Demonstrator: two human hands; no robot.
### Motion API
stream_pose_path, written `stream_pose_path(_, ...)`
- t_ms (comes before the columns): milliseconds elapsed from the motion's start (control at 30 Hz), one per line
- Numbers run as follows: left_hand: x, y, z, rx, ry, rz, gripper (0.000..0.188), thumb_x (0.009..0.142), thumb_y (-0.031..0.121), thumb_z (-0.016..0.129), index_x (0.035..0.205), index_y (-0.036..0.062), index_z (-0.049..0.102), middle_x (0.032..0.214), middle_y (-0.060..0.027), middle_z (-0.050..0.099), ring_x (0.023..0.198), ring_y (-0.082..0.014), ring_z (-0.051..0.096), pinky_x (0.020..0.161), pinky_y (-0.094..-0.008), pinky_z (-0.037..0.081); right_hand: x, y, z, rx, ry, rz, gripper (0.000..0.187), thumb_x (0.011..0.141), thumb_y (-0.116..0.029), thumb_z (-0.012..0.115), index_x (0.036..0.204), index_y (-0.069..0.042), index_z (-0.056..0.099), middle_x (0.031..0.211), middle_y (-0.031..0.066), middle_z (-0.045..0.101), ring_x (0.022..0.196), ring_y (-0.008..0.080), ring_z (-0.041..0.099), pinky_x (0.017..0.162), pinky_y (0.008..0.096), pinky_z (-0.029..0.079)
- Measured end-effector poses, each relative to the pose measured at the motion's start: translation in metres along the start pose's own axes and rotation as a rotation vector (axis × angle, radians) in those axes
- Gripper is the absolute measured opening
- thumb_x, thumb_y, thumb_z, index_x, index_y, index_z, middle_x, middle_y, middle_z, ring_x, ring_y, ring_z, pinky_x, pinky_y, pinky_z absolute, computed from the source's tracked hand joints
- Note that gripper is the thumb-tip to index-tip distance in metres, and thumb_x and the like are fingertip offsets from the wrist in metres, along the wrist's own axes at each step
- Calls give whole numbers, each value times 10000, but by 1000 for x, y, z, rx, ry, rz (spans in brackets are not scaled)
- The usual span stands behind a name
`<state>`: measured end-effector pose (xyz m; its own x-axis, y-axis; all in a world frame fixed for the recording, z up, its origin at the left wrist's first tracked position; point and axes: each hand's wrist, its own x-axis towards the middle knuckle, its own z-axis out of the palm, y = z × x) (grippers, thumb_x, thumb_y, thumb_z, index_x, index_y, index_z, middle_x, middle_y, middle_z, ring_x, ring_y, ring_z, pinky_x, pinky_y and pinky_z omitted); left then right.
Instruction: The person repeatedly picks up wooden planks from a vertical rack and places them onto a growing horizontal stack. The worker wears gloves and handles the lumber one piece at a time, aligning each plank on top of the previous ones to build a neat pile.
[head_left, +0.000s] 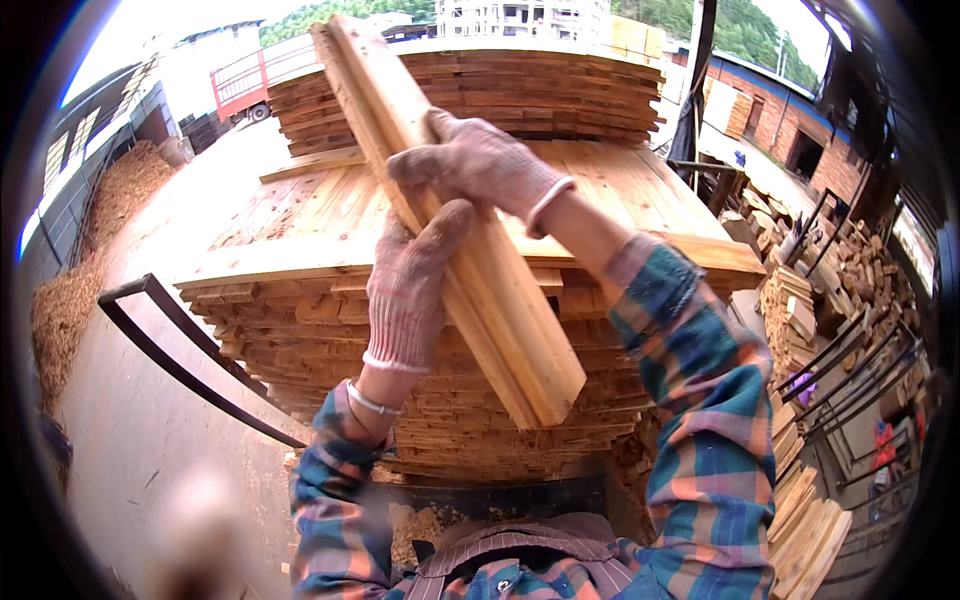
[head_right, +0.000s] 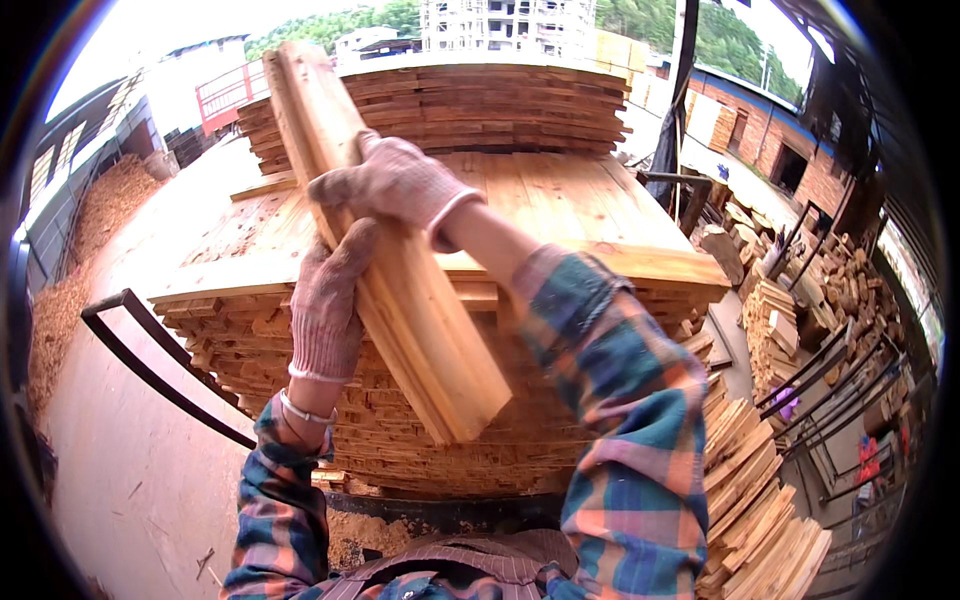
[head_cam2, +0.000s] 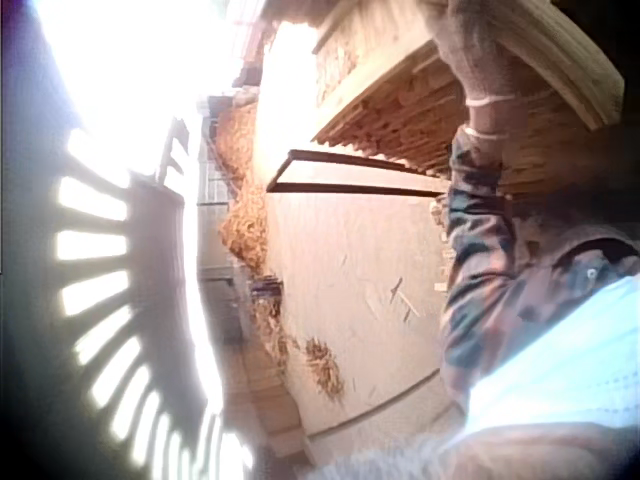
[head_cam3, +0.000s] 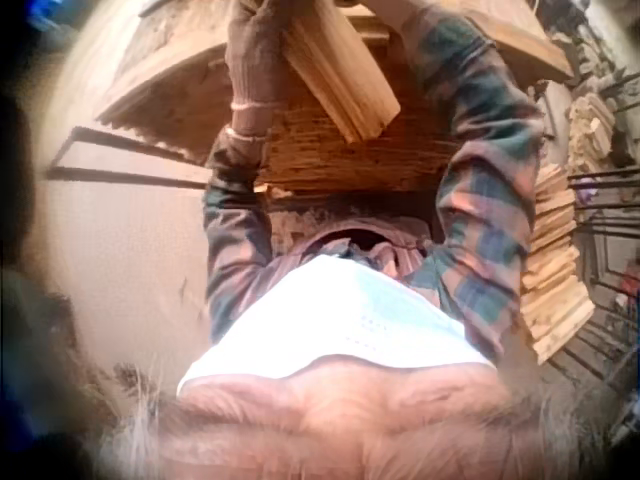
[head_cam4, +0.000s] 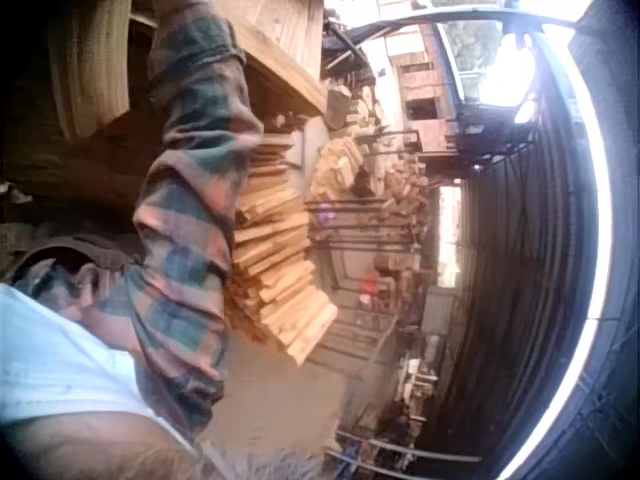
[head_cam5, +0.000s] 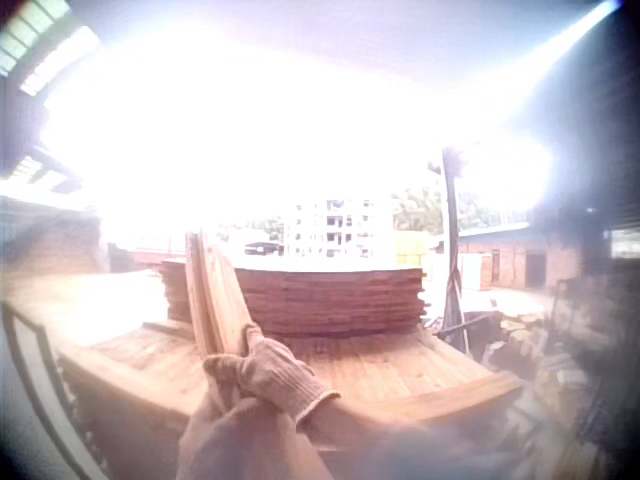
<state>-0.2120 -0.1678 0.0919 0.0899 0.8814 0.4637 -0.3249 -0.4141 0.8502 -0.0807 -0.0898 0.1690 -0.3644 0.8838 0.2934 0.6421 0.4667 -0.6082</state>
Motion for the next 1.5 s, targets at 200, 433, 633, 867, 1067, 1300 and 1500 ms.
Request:
stream_pose_path(200, 68, -10, -84, -198, -46, -210, 534, 849, 381, 689, 1154, -33, 543, 919, -182, 661, 795, -238, 679, 714, -337, 597, 6, 85, -83, 16, -41, 167, 788, 784, -345, 751, 1423, -48, 397, 1011, 152, 672, 736, 129, 639, 678, 245, 554)
stream_pose_path(433, 114, -41, -151, -107, 97, -330, 408, 888, 314, 639, 1041, -59, 576, 855, -174, 669, 674, -218, 682, 625, -280, 594, -10, 239, -135, -281, -265, 547, 853, 605, 5, 753, 1400, -118, 468, 788, 34, 658, 701, 161, 612, 703, 292, 517)
stream_pose_path(633, 107, -31, -136, -34, 262, -351, 429, 870, 333, 640, 1044, -54, 584, 831, -161, 670, 661, -199, 664, 597, -269, 565, 28, 285, -158, -174, -266, 452, 797, 613, 4, 722, 1371, -127, 511, 693, 27, 631, 594, 90, 556, 572, 250, 474)
stream_pose_path(867, 100, -24, -119, 103, 255, -328, 423, 852, 352, 627, 1068, -9, 585, 825, -133, 659, 691, -183, 640, 633, -286, 532, 84, 320, -153, -460, -141, 336, 808, 501, -36, 651, 1303, -97, 578, 1152, 148, 661, 962, 205, 637, 820, 271, 505)
stream_pose_path(1067, 101, -39, -114, 110, 234, -321, 437, 859, 402, 634, 1024, 0, 588, 811, -94, 638, 649, -163, 616, 598, -231, 515, 88, 322, -147, -644, -226, 365, 562, 684, -76, 618, 1238, -168, 613, 1035, 166, 672, 902, 294, 671, 703, 437, 545)
stream_pose_path(1300, 78, -45, -101, 158, 158, -241, 465, 882, 428, 596, 1112, 24, 568, 972, -98, 614, 776, -167, 604, 670, -240, 501, -33, 218, -197, -491, 135, 15, 567, 752, -128, 694, 1293, -31, 554, 1336, 77, 564, 1104, 180, 620, 971, 299, 484)
stream_pose_path(1500, 64, -37, -63, 397, -61, 39, 496, 900, 447, 559, 1188, 43, 553, 1096, -108, 593, 899, -175, 594, 749, -263, 492, -337, 215, -211, -103, 793, 447, 484, 858, -136, 689, 1308, -44, 536, 1172, 144, 646, 982, 175, 662, 895, 269, 547)
